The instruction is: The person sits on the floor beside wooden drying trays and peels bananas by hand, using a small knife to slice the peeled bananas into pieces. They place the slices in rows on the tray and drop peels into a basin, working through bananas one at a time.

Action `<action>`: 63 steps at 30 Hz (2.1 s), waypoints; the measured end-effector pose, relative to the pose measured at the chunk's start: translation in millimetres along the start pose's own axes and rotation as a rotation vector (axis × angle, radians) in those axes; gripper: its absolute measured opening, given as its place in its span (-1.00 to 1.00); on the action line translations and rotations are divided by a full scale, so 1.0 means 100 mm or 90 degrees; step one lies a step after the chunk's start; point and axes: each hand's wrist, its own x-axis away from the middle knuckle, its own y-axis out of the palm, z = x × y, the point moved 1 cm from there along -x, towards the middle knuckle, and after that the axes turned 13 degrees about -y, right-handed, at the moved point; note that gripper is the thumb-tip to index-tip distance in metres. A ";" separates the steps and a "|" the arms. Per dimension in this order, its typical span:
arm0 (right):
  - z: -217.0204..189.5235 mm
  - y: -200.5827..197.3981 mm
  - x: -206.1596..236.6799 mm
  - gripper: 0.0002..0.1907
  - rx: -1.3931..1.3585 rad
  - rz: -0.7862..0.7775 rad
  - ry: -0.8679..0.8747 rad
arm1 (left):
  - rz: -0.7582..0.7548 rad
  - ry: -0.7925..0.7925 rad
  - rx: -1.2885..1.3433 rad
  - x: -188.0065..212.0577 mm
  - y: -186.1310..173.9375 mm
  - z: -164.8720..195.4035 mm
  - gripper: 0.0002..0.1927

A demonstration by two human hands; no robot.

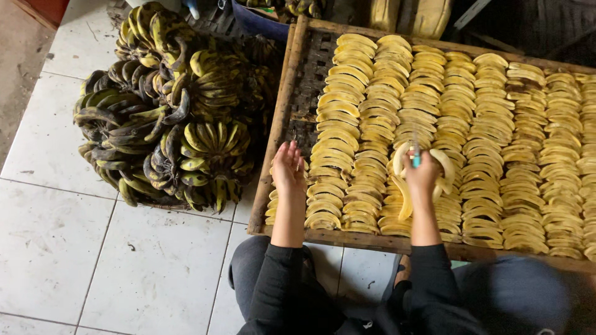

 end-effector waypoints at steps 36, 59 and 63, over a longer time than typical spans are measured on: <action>-1.80 -0.25 0.80 -0.66 -0.275 -0.104 -0.374 | -0.283 0.028 0.059 0.66 0.66 -0.48 -0.43; -2.04 -0.42 1.08 -0.60 -0.107 -0.181 -0.548 | -0.279 0.216 0.099 0.82 0.64 -0.18 -0.74; -2.02 -0.34 1.03 -0.55 -0.075 -0.188 -0.507 | -0.291 0.182 0.102 0.83 0.63 -0.20 -0.72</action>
